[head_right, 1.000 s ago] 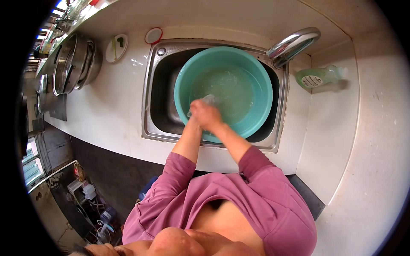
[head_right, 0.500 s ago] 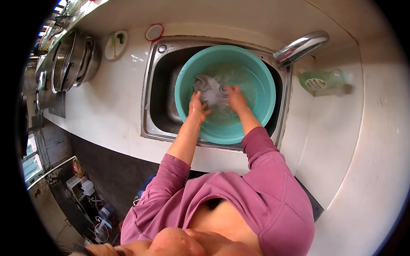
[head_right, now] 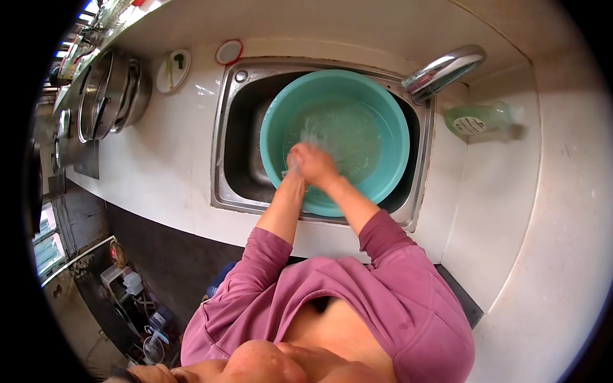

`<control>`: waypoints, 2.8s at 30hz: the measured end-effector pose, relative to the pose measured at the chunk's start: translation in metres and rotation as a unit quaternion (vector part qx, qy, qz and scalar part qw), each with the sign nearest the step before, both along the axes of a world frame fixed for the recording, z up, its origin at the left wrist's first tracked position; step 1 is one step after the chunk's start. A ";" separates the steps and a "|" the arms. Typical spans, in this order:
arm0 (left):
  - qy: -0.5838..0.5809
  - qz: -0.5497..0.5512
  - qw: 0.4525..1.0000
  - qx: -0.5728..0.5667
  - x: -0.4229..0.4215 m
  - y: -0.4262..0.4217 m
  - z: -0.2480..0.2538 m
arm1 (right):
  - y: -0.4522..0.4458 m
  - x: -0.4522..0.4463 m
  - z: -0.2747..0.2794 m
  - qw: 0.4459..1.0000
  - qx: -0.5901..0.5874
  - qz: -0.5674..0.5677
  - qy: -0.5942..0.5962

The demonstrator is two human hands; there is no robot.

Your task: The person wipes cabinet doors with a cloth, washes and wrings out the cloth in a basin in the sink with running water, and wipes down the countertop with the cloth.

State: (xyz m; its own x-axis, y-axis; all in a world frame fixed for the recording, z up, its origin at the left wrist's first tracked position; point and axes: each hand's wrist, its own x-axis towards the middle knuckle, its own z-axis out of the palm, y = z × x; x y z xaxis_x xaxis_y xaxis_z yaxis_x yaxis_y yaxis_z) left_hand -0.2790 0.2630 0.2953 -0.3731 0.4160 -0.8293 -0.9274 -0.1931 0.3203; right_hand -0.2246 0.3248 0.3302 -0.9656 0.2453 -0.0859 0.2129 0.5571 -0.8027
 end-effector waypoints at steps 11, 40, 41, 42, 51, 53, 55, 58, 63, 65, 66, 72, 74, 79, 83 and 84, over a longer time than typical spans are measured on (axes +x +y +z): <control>0.031 0.079 0.989 -0.120 -0.007 -0.012 0.009 | 0.096 0.013 -0.079 0.936 0.218 -0.244 -0.129; 0.032 0.014 0.988 -0.152 -0.017 0.000 0.018 | 0.090 0.016 -0.090 0.940 0.324 -0.049 -0.094; 0.033 0.015 0.988 -0.151 -0.016 0.001 0.012 | 0.088 0.017 -0.093 0.949 0.287 0.109 -0.067; 0.035 -0.001 0.990 -0.138 -0.012 0.000 0.007 | 0.096 0.019 -0.089 0.959 0.266 0.071 -0.070; -0.111 0.014 0.979 0.168 -0.021 -0.017 -0.041 | -0.006 0.019 0.043 0.989 -0.090 0.108 0.055; 0.041 -0.038 0.998 0.019 -0.014 -0.018 -0.031 | -0.025 0.020 0.038 0.993 -0.046 0.098 0.040; -0.040 -0.025 0.996 0.075 -0.010 -0.017 -0.051 | -0.021 0.016 0.009 0.995 0.047 0.069 0.061; -0.003 0.075 0.995 0.071 0.010 0.006 -0.011 | 0.036 -0.023 -0.017 0.989 0.004 -0.058 -0.135; 0.127 0.149 0.981 -0.007 -0.004 0.006 0.017 | 0.129 -0.011 -0.072 0.989 0.144 -0.042 -0.012; 0.002 0.112 0.982 -0.151 -0.016 -0.004 0.018 | 0.135 -0.001 -0.081 0.956 0.128 -0.265 0.005; 0.002 0.111 0.982 -0.152 -0.014 -0.005 0.019 | 0.119 0.006 -0.076 0.940 0.276 -0.173 -0.098; 0.041 0.011 0.993 -0.107 -0.015 -0.007 0.013 | 0.107 0.020 -0.095 0.989 0.120 -0.013 -0.089; 0.008 0.011 0.992 -0.125 -0.017 -0.001 0.017 | 0.098 0.016 -0.082 0.993 0.001 -0.089 -0.076; -0.042 -0.020 0.992 0.113 -0.025 -0.017 -0.068 | -0.007 0.023 0.038 0.991 -0.114 0.060 0.022; -0.003 -0.081 0.991 0.104 -0.015 -0.018 -0.067 | -0.028 0.016 0.011 0.999 0.019 0.037 0.025; 0.011 -0.034 0.994 0.100 -0.011 -0.012 -0.060 | -0.014 -0.003 -0.006 0.998 0.052 -0.015 -0.019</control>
State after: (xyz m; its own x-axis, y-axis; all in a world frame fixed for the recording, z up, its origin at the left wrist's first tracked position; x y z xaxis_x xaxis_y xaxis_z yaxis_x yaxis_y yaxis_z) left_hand -0.2897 0.2515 0.2350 -0.3567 0.5961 -0.7193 -0.9333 -0.1926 0.3031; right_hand -0.2272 0.3104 0.3241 -0.9541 0.2838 -0.0959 0.2608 0.6292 -0.7322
